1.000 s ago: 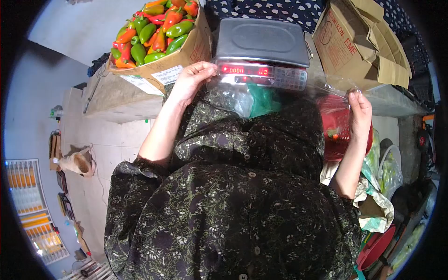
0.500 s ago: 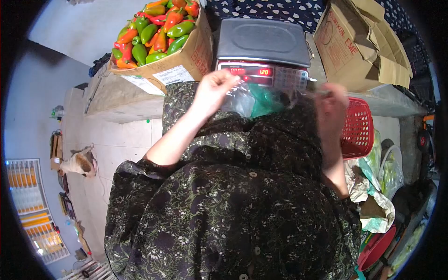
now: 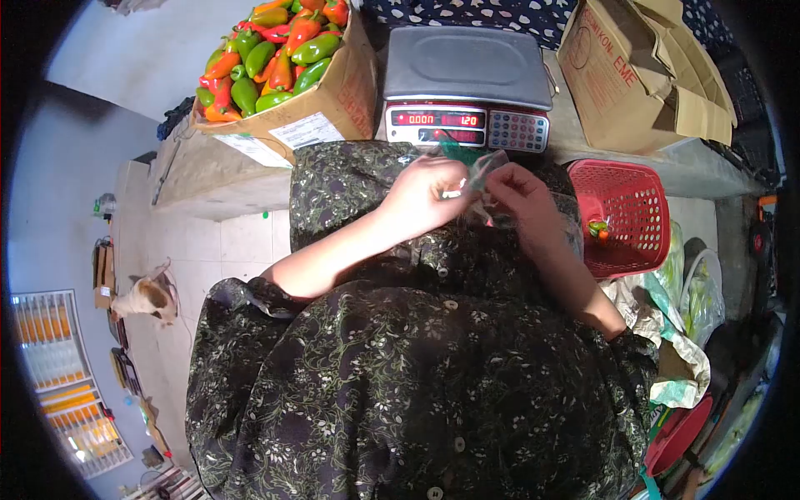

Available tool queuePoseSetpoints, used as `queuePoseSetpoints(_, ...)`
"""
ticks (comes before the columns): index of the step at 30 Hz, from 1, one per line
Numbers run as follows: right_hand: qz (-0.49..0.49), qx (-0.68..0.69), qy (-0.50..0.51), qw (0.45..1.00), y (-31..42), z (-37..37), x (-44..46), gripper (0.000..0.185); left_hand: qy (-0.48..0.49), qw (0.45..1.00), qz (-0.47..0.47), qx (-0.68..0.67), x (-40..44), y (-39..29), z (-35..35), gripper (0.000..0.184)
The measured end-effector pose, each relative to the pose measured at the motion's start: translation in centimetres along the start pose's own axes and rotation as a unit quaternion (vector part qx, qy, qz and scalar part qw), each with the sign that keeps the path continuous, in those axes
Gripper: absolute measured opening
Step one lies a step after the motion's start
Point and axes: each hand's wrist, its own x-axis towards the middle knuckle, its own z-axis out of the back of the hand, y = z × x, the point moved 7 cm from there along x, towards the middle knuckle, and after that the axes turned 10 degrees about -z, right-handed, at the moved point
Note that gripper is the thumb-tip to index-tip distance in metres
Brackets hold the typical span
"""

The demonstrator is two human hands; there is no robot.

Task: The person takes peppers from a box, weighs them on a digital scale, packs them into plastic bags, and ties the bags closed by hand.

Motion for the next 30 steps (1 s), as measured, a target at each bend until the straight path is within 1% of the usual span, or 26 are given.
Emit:
queuePoseSetpoints(1, 0.000, 0.018, -0.012, 1.000, -0.1, 0.7, 0.2, 0.019, -0.007, 0.996, 0.061, -0.063, -0.4, 1.1, -0.1, 0.023)
queuePoseSetpoints(2, 0.001, 0.037, -0.023, 0.999, -0.1, 1.1, 0.2, 0.018, -0.036, 0.988, 0.085, -0.120, -0.9, 2.8, -0.1, 0.027)
queuePoseSetpoints(5, 0.032, -0.059, -0.024, 0.997, 0.3, 0.7, 0.0, 0.020, -0.057, 0.988, 0.108, -0.090, -0.6, 2.2, 0.9, 0.025)
queuePoseSetpoints(8, 0.016, -0.088, 0.007, 0.996, -0.5, -1.4, 0.1, 0.026, 0.000, 1.000, 0.005, 0.031, 0.0, 0.4, -0.1, 0.019)
queuePoseSetpoints(9, 0.013, -0.120, 0.018, 0.993, -0.8, -1.6, 0.2, 0.028, 0.007, 0.990, -0.081, 0.115, -0.1, -0.8, -0.4, 0.018)
queuePoseSetpoints(11, 0.009, -0.185, 0.040, 0.982, -1.5, -1.8, 0.3, 0.034, 0.008, 0.980, -0.146, 0.138, -0.1, -1.8, -1.0, 0.019)
queuePoseSetpoints(14, -0.029, -0.215, 0.013, 0.976, -0.6, -1.4, -0.3, 0.038, 0.050, 0.987, -0.101, 0.111, -0.3, -1.0, -1.5, 0.019)
queuePoseSetpoints(17, -0.003, -0.205, 0.009, 0.979, -0.6, -0.9, -0.3, 0.034, 0.079, 0.994, -0.080, 0.019, -0.6, 0.6, -2.3, 0.019)
queuePoseSetpoints(20, 0.042, -0.139, -0.001, 0.989, 1.1, -1.4, -0.9, 0.025, 0.119, 0.988, 0.035, -0.088, -0.8, 1.6, -2.5, 0.021)
queuePoseSetpoints(23, 0.023, -0.118, -0.009, 0.993, 1.4, -1.0, -1.1, 0.014, 0.052, 0.974, 0.081, -0.205, -1.2, 2.6, -2.0, 0.022)
queuePoseSetpoints(24, 0.041, -0.102, -0.004, 0.994, 1.6, -0.8, -1.2, 0.011, 0.045, 0.955, 0.100, -0.275, -1.3, 2.9, -1.9, 0.023)
queuePoseSetpoints(25, 0.058, -0.086, 0.001, 0.995, 1.6, -0.4, -1.1, 0.008, 0.038, 0.947, 0.116, -0.298, -1.3, 3.3, -1.6, 0.025)
queuePoseSetpoints(26, 0.076, -0.070, 0.006, 0.995, 1.6, 0.1, -1.1, 0.006, -0.017, 0.942, 0.129, -0.308, -1.4, 4.7, -1.0, 0.027)
queuePoseSetpoints(27, 0.081, -0.011, 0.010, 0.997, 1.5, 0.7, -1.0, 0.005, -0.072, 0.935, 0.142, -0.317, -1.6, 6.2, -0.4, 0.028)
queuePoseSetpoints(29, 0.090, 0.107, 0.020, 0.990, 1.2, 1.6, -0.8, 0.005, -0.075, 0.929, 0.210, -0.294, -2.0, 8.7, 0.9, 0.032)
queuePoseSetpoints(30, 0.078, 0.118, 0.018, 0.990, 0.8, 1.6, -0.7, 0.006, -0.078, 0.938, 0.201, -0.270, -2.1, 9.5, 0.9, 0.024)
